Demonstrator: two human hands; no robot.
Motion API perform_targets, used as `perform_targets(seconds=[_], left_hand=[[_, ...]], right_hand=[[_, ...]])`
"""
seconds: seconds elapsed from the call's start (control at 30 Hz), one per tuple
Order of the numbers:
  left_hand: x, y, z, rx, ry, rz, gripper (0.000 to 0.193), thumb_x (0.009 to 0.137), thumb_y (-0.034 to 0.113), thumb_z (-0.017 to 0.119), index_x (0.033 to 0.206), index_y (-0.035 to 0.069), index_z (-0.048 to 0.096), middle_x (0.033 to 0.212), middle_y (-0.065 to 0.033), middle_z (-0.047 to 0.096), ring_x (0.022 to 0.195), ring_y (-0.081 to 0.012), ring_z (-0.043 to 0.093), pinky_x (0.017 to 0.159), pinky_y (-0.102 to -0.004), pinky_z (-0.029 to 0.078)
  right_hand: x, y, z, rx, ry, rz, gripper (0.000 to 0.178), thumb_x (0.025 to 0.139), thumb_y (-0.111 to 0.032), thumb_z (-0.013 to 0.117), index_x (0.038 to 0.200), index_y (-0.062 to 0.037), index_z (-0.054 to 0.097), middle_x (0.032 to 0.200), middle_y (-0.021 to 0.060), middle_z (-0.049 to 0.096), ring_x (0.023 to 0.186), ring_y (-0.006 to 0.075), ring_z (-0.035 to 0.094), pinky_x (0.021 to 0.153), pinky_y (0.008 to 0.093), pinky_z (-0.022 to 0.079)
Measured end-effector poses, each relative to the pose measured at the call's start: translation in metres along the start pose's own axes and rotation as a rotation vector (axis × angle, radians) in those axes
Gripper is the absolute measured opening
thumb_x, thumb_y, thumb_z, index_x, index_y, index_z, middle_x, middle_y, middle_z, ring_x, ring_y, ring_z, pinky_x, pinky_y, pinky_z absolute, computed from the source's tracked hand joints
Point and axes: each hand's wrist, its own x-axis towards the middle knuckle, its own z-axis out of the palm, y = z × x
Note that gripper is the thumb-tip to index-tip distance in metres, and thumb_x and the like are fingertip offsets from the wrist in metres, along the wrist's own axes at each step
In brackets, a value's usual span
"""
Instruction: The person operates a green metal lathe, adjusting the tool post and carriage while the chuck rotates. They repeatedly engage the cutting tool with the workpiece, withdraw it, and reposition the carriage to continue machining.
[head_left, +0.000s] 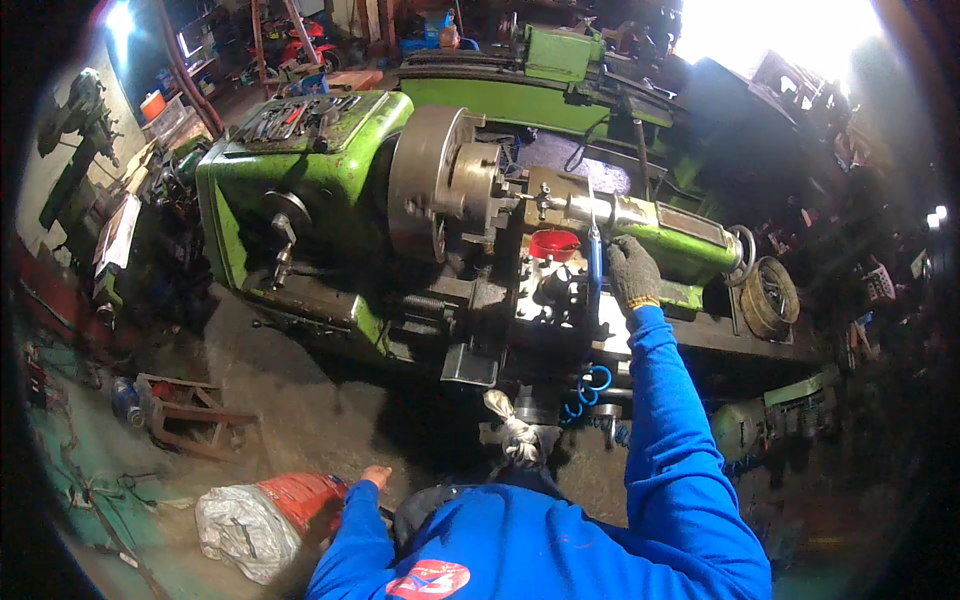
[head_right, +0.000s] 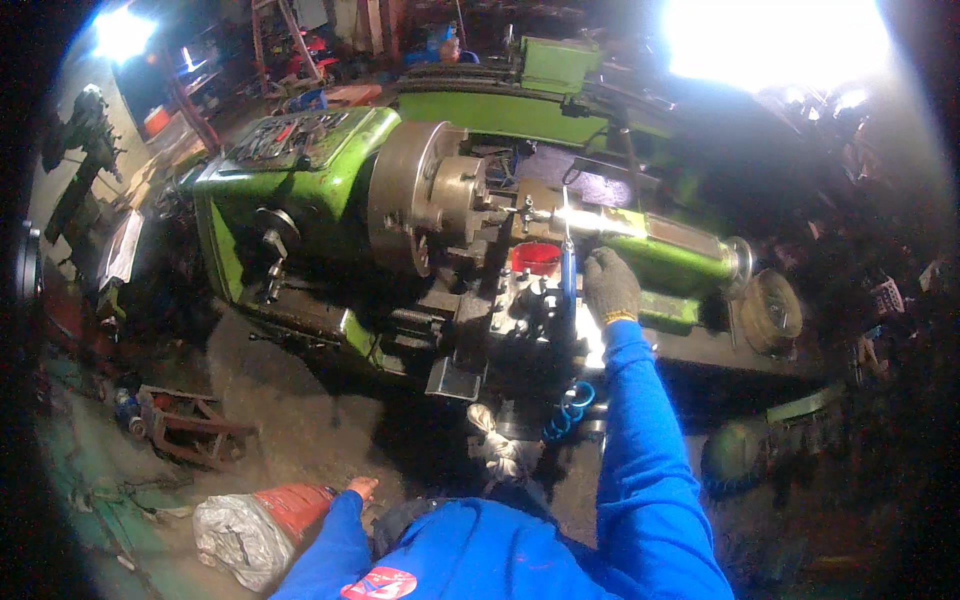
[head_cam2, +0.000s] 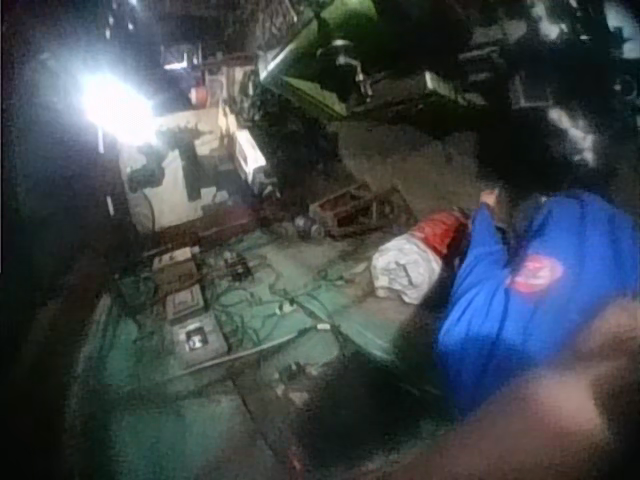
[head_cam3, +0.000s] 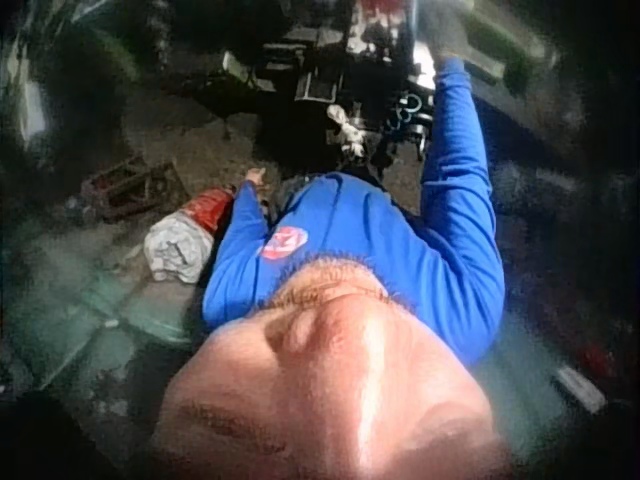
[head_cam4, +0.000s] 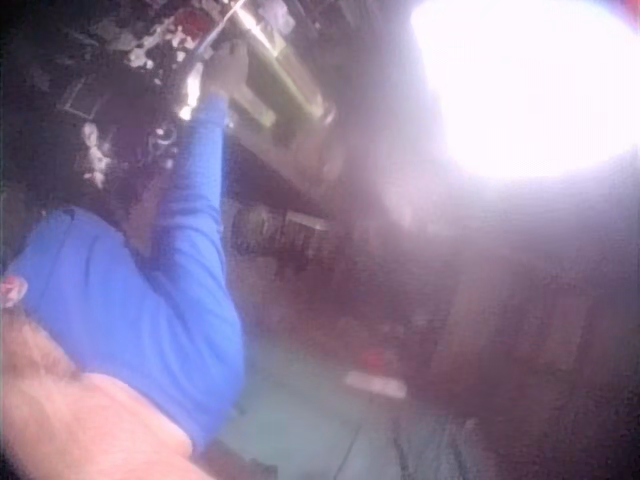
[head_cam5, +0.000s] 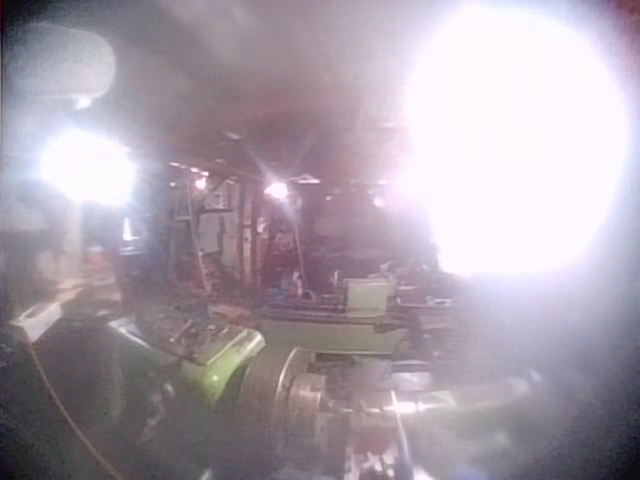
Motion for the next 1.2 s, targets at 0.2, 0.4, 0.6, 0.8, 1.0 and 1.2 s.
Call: perform_targets(seconds=[0.2, 0.4, 0.6, 0.8, 1.0, 1.2], left_hand=[[-0.009, 0.021, -0.022, 0.072, -0.040, -0.053, 0.050, 0.101, 0.045, 0.062, 0.120, 0.000, 0.074, 0.102, -0.0175, 0.078, 0.085, -0.0297, 0.075, 0.084, -0.0416, 0.058], [-0.028, 0.027, -0.024, -0.151, 0.081, -0.151, 0.050, 0.101, 0.046, 0.063, 0.121, 0.002, 0.073, 0.103, -0.0178, 0.078, 0.087, -0.0298, 0.078, 0.082, -0.0428, 0.059], [-0.056, 0.028, 0.018, 0.017, -0.013, -0.227, 0.050, 0.101, 0.047, 0.059, 0.118, 0.003, 0.074, 0.107, -0.0190, 0.077, 0.090, -0.0303, 0.077, 0.086, -0.0434, 0.060], [-0.044, 0.045, 0.034, 0.431, -0.063, 0.020, 0.051, 0.103, 0.047, 0.057, 0.122, 0.003, 0.073, 0.112, -0.0185, 0.076, 0.094, -0.0309, 0.075, 0.089, -0.0439, 0.058], [-0.038, 0.114, 0.044, 0.112, 0.079, -0.054, 0.051, 0.100, 0.049, 0.063, 0.124, 0.005, 0.074, 0.124, -0.0197, 0.073, 0.119, -0.0347, 0.068, 0.103, -0.0465, 0.051], [-0.046, 0.158, 0.073, 0.007, 0.101, -0.064, 0.051, 0.098, 0.050, 0.067, 0.120, 0.005, 0.076, 0.120, -0.0178, 0.075, 0.114, -0.0334, 0.070, 0.101, -0.0447, 0.052]], right_hand=[[-0.005, 0.036, 0.001, 0.422, 0.247, -0.010, 0.041, 0.101, -0.037, 0.062, 0.129, -0.0079, 0.070, 0.136, 0.0148, 0.068, 0.127, 0.0316, 0.063, 0.107, 0.0409, 0.048], [-0.116, 0.212, 0.039, 0.222, 0.517, -0.032, 0.039, 0.095, -0.016, 0.066, 0.131, -0.0001, 0.065, 0.140, 0.0170, 0.064, 0.129, 0.0370, 0.059, 0.111, 0.0446, 0.047], [-0.317, 0.364, 0.071, 0.447, 0.323, 0.612, 0.027, 0.103, -0.028, 0.055, 0.102, -0.0026, 0.065, 0.092, 0.0037, 0.058, 0.085, 0.0161, 0.051, 0.074, 0.0362, 0.044], [-0.470, 0.423, 0.040, -0.020, -0.608, 0.903, 0.032, 0.104, -0.031, 0.055, 0.110, -0.0026, 0.067, 0.101, 0.0089, 0.064, 0.091, 0.0212, 0.057, 0.080, 0.0397, 0.048], [-0.479, 0.447, 0.028, -0.045, -0.944, 0.833, 0.038, 0.104, -0.035, 0.055, 0.118, -0.0026, 0.069, 0.110, 0.0140, 0.069, 0.097, 0.0264, 0.063, 0.085, 0.0432, 0.052], [-0.421, 0.510, 0.035, -0.178, -0.893, 0.192, 0.041, 0.102, -0.037, 0.058, 0.121, -0.0035, 0.072, 0.109, 0.0156, 0.075, 0.096, 0.0290, 0.069, 0.082, 0.0466, 0.055]])
